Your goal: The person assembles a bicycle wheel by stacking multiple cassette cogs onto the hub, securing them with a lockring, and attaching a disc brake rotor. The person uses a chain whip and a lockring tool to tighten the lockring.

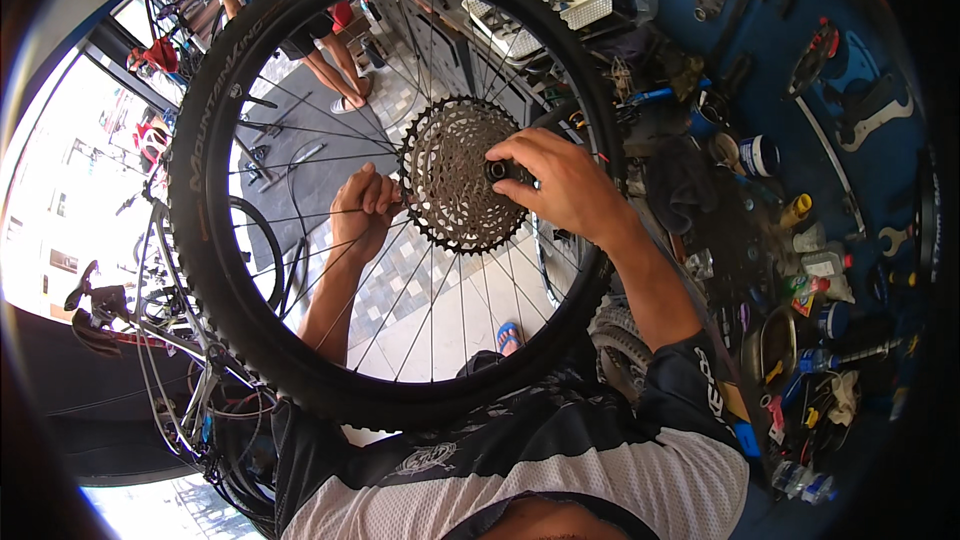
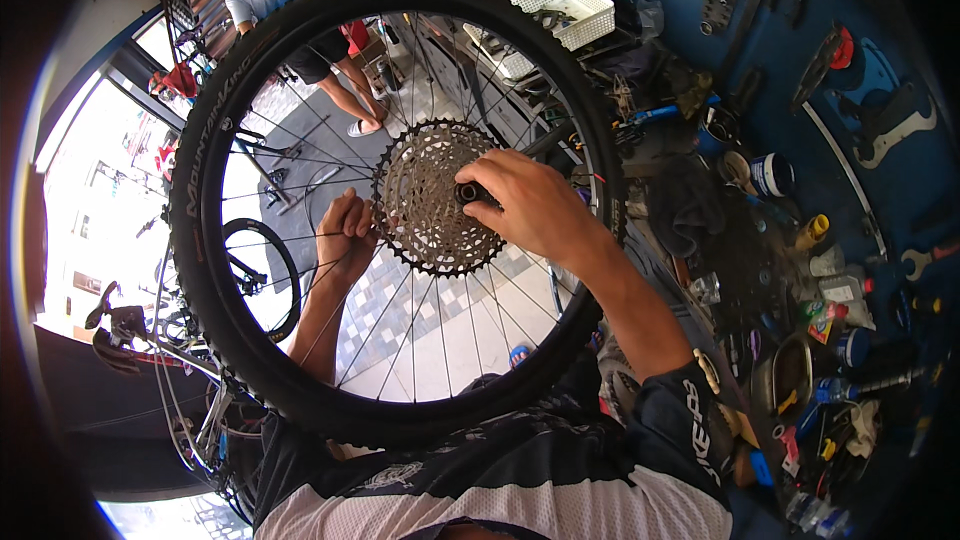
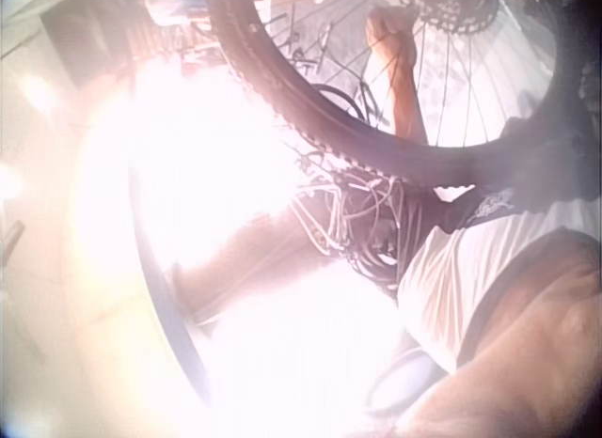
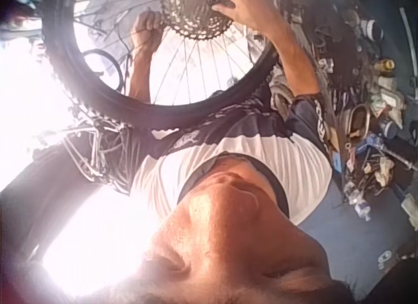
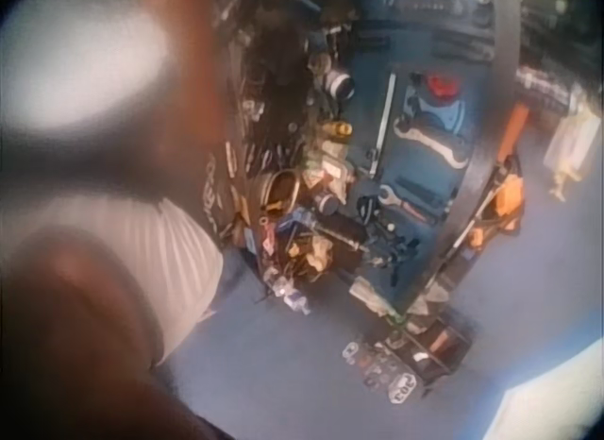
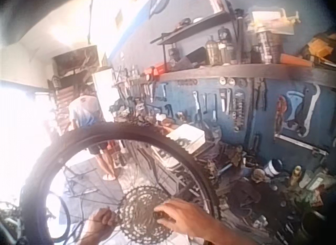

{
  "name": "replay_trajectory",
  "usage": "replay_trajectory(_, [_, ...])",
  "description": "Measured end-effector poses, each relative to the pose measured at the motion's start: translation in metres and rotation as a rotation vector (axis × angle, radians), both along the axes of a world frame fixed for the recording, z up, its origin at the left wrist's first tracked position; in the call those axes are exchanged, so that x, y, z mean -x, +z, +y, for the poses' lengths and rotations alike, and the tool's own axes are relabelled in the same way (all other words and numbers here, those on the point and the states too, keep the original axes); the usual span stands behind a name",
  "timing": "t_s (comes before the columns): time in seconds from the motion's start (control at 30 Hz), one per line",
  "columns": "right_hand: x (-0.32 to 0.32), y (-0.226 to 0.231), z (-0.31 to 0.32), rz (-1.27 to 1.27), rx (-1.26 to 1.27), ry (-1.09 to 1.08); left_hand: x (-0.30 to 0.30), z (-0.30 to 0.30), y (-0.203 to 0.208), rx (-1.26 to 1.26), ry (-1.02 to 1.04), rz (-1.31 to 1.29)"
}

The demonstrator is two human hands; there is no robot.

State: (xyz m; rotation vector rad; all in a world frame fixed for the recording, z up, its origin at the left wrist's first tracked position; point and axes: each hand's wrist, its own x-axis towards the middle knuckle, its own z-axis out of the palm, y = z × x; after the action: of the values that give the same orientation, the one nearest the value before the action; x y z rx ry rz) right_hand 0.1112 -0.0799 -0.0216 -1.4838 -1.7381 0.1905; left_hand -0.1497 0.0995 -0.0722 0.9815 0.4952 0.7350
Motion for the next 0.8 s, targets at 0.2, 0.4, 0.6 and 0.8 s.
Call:
replay_trajectory(0.2, [-0.004,0.008,0.004,-0.073,0.008,0.016,0.0,0.001,0.002,0.002,0.003,0.004])
replay_trajectory(0.4, [-0.004,0.009,0.003,-0.062,0.027,0.02,0.0,0.001,0.003,0.004,0.0,-0.005])
replay_trajectory(0.6, [-0.004,0.01,0.002,-0.123,-0.025,0.015,-0.002,0.0,0.003,0.031,0.026,0.017])
replay_trajectory(0.8, [-0.004,-0.001,0.001,-0.156,-0.125,-0.024,-0.005,-0.004,0.006,0.073,0.053,-0.011])
